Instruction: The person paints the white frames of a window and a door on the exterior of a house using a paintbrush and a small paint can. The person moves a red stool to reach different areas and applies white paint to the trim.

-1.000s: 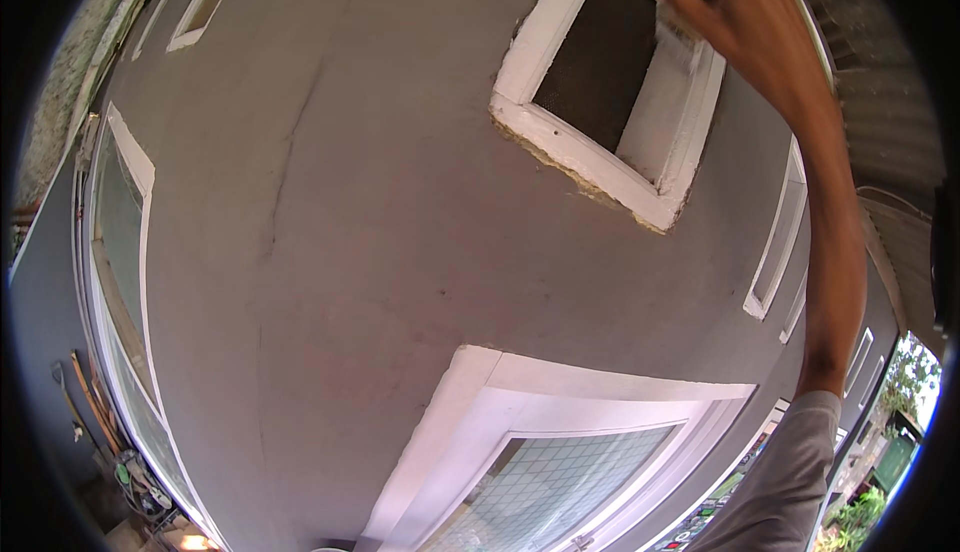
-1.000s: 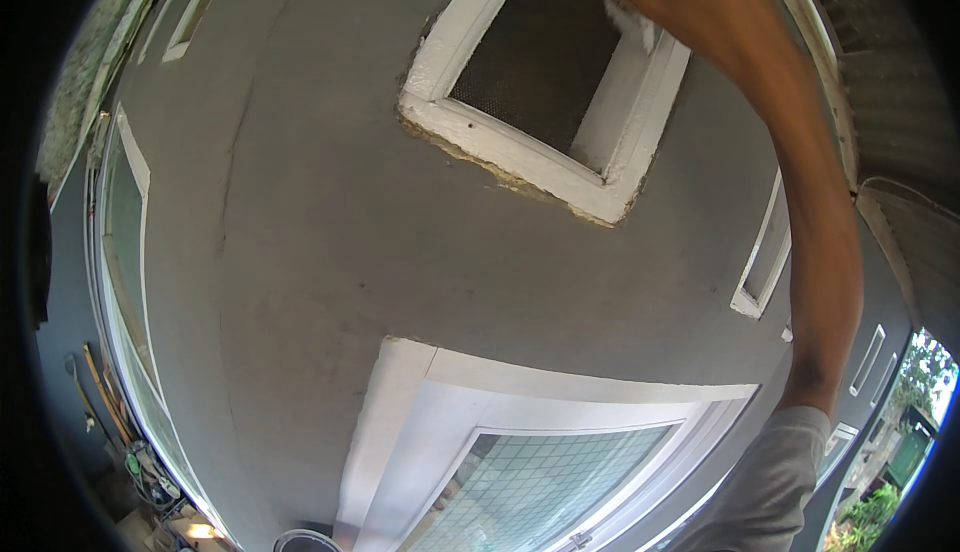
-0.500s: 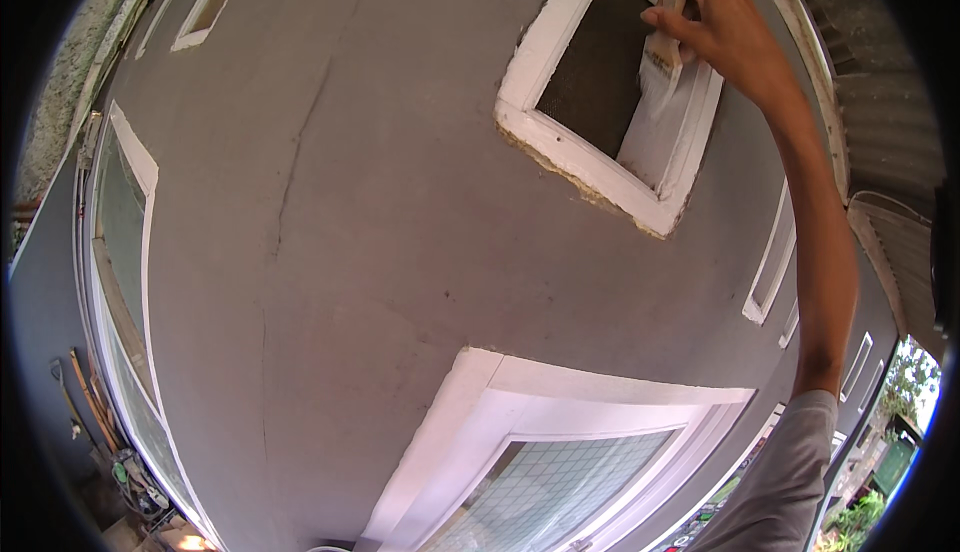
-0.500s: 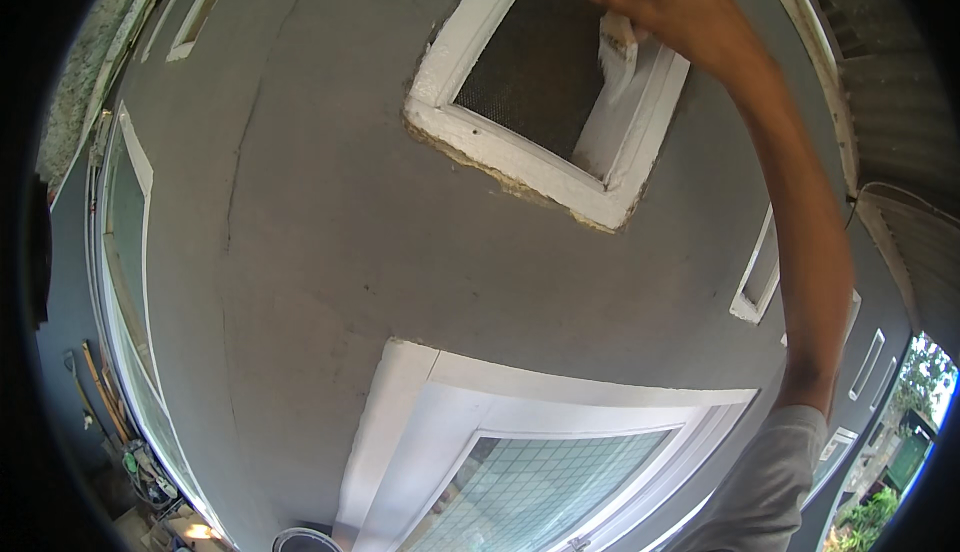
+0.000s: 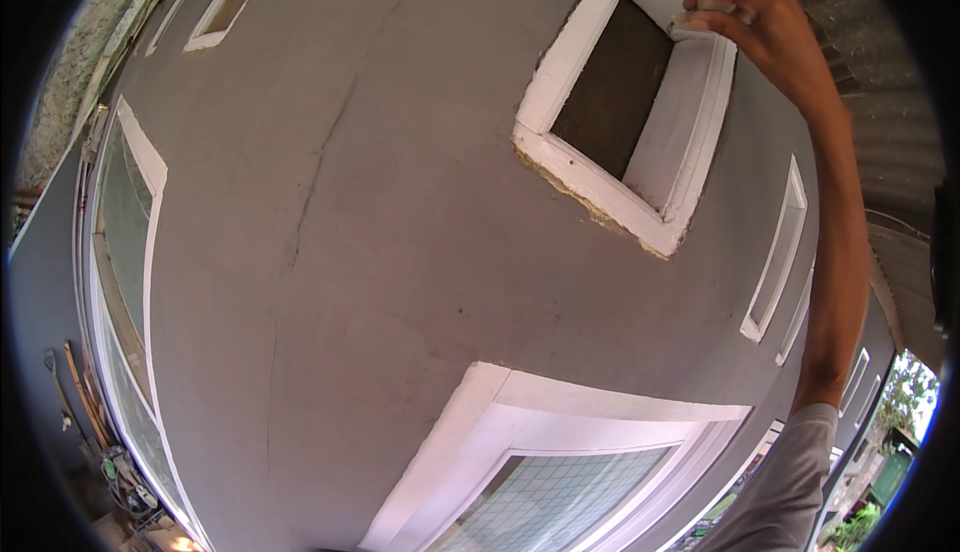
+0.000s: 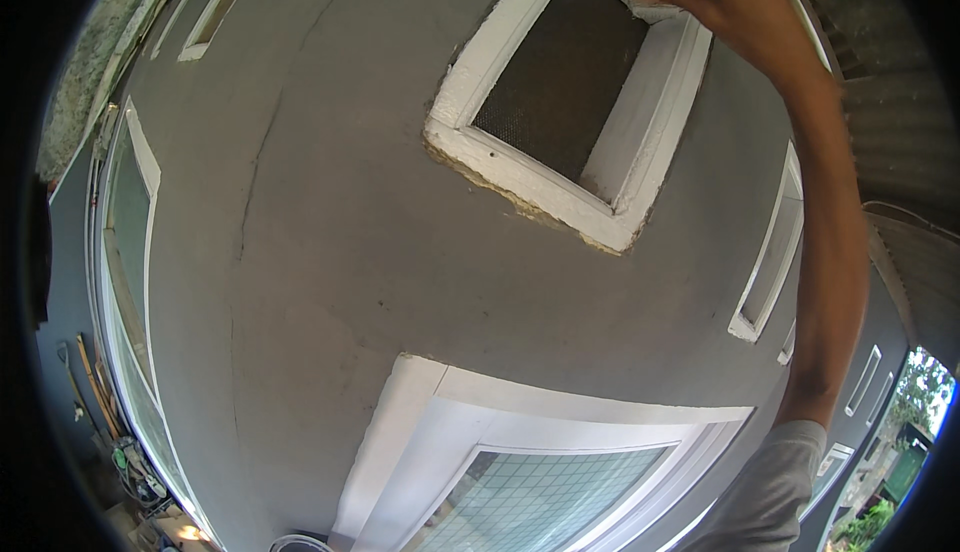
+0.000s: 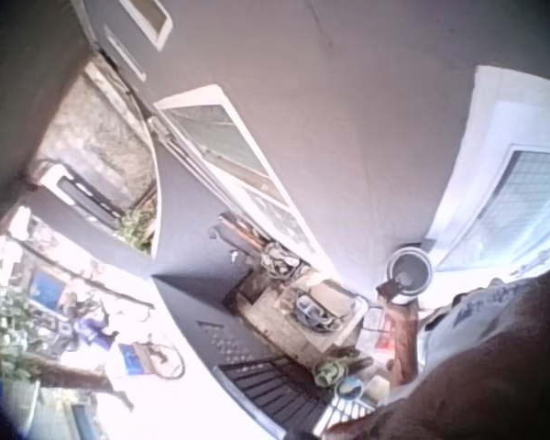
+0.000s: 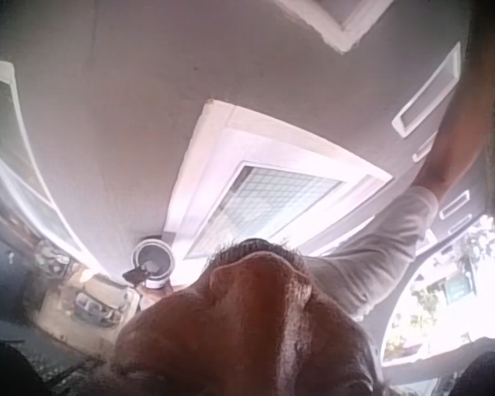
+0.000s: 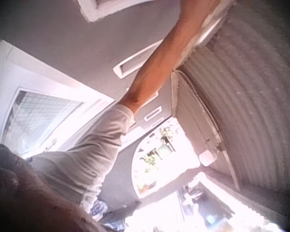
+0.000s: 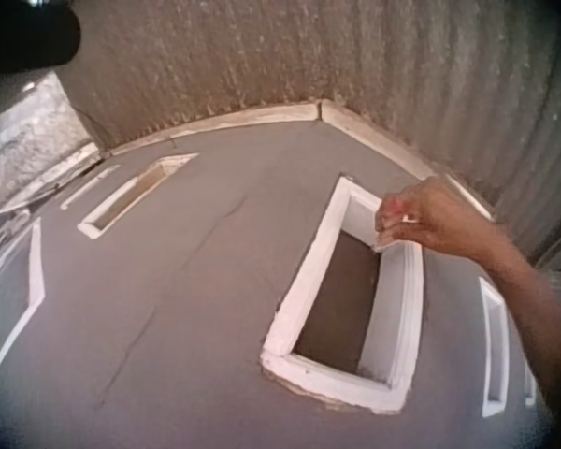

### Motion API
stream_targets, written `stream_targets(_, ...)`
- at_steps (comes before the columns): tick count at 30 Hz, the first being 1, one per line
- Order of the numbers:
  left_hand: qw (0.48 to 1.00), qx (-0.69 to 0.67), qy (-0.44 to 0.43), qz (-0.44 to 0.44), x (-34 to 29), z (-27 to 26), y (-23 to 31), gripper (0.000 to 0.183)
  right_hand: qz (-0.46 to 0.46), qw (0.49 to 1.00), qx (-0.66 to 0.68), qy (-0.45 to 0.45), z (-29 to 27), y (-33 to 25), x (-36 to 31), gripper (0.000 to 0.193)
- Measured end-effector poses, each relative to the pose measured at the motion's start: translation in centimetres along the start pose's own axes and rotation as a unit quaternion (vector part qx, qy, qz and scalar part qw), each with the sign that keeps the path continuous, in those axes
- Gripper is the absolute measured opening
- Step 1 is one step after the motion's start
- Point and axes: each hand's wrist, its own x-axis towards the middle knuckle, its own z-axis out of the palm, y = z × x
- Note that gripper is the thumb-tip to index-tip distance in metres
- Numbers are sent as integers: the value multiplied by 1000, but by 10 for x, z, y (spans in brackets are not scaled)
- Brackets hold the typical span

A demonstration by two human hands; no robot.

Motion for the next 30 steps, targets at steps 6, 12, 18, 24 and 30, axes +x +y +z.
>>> stream_targets(6,997,-19,-61,-42,-8,5,10,9,-69,995,-70,1,24,9,-11,15)
stream_targets(12,995,-49,-85,-26,13,-35,-8,16,36,965,224,-136,10,-56,-24,21)
stream_targets(18,993,-58,-96,-34,22,-71,-33,17,129,984,117,46,8,-5,-13,28)
stream_targets(24,993,-46,-101,-31,30,-101,-40,18,9,992,-52,116,-3,-11,-4,24)
stream_targets(30,993,9,-111,-48,35,-137,-12,18,10,992,120,-34,2,-25,-23,20)
